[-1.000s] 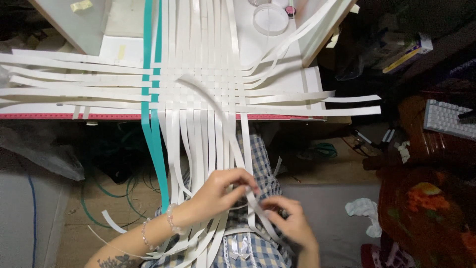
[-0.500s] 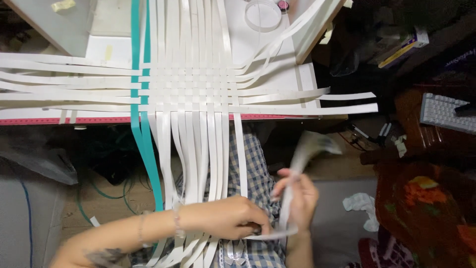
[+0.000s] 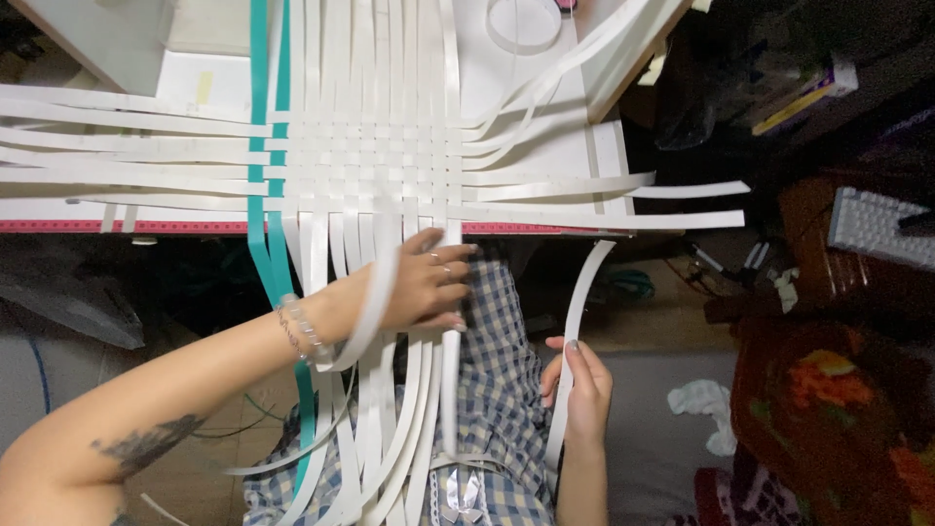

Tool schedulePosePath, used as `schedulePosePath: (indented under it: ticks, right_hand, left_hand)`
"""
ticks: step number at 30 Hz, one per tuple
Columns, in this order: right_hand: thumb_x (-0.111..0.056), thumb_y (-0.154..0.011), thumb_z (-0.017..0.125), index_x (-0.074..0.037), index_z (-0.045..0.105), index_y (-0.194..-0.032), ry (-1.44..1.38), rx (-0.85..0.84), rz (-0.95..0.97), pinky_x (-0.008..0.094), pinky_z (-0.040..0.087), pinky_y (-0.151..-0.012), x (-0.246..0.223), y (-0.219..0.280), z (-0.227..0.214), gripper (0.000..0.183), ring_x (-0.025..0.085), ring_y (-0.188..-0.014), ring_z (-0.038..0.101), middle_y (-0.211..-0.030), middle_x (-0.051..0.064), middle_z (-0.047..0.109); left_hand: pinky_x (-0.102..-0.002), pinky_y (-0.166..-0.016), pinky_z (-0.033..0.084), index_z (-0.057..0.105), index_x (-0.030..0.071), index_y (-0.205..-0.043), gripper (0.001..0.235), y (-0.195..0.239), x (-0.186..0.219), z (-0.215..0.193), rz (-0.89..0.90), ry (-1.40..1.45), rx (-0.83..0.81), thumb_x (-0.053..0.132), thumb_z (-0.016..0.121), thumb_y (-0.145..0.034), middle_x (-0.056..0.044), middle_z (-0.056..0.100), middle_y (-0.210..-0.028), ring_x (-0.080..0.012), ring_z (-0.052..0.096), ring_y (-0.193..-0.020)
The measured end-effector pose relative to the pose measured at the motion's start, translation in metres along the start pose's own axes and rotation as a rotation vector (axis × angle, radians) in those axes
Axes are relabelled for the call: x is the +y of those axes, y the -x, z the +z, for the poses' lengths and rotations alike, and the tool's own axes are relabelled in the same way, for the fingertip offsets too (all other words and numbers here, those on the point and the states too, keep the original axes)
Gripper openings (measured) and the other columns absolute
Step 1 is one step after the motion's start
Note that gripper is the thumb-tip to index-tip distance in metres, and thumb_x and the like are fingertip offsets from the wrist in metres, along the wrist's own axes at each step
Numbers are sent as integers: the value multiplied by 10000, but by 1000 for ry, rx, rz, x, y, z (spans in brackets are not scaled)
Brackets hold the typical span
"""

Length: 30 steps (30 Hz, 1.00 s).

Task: The person weaves white and teal plastic straps on a white board using both hands. They interlace the straps in an over-under pattern, periodically pressing down to tighten the weave and adjusting the strap positions.

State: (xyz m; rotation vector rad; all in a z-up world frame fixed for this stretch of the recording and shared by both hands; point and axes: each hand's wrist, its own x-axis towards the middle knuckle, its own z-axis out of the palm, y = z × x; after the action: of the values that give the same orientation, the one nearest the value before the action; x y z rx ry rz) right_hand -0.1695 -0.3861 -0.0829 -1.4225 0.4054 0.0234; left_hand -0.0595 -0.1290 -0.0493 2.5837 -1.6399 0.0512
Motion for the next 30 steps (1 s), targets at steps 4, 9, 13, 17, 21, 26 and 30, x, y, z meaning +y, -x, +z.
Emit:
schedulePosePath:
  ticks: [4, 9, 13, 17, 21, 26, 30]
  right_hand:
    - [-141, -988, 369, 116, 552, -986, -260, -233, -52, 235, 321, -251, 43, -25, -26, 315, 178, -201, 402, -338, 128, 430]
    - [-133, -1003, 315, 100, 544, -981, -369, -338, -56, 219, 312, -252, 39, -26, -27, 328, 165, -200, 404, -325, 104, 408]
    - [-124, -995, 349, 98, 547, -972, -269, -319, -51, 212, 326, -252, 32, -21, -17, 299, 158, -225, 436, -349, 99, 450]
    - [-126, -998, 334, 98, 572, -975, -26, -289, -112, 199, 350, -268, 36, -13, -3, 328, 134, -267, 474, -394, 64, 497]
    - [-188, -971, 421, 58, 611, -893, 37, -234, -35, 241, 360, -303, 22, 4, 14, 320, 168, -279, 456, -395, 104, 505]
    - [-237, -966, 455, 23, 649, -853, 103, -191, 29, 253, 373, -367, 14, 9, 16, 343, 141, -326, 416, -423, 75, 518]
    - [-229, -961, 453, 25, 653, -859, 140, -228, 45, 266, 396, -422, 10, 6, 16, 339, 148, -336, 419, -428, 81, 523]
  left_hand:
    - [-462, -1005, 358, 670, 87, -970, 442, 15, 13, -48, -47, 121, 263, 467, 445, -968, -92, 673, -1000, -280, 564, -1173]
    - [-505, -1020, 352, 646, 100, -1060, 442, 2, 3, -24, -117, 264, 208, 462, 419, -951, -107, 637, -1147, -298, 506, -1239]
    - [-406, -871, 473, 668, 78, -1021, 220, -18, 2, -4, -116, 285, 435, 247, 560, -930, -94, 653, -1067, -285, 592, -1103]
    - [-413, -743, 496, 637, 67, -1114, 306, -45, 5, 9, -150, 148, 466, 215, 657, -847, -115, 615, -1119, -318, 582, -1038]
    - [-362, -727, 436, 496, 91, -1335, 590, -66, 1, 11, -276, -209, 349, 224, 666, -787, -71, 501, -1262, -252, 492, -1039]
    - [-321, -625, 431, 475, 81, -1259, 521, -80, -11, 15, -386, -293, 304, 22, 626, -764, -45, 550, -1002, -210, 509, -852]
    - [-362, -557, 371, 568, 93, -873, 201, -78, -23, 22, -431, -231, 373, 20, 595, -688, -74, 537, -889, -268, 505, -811]
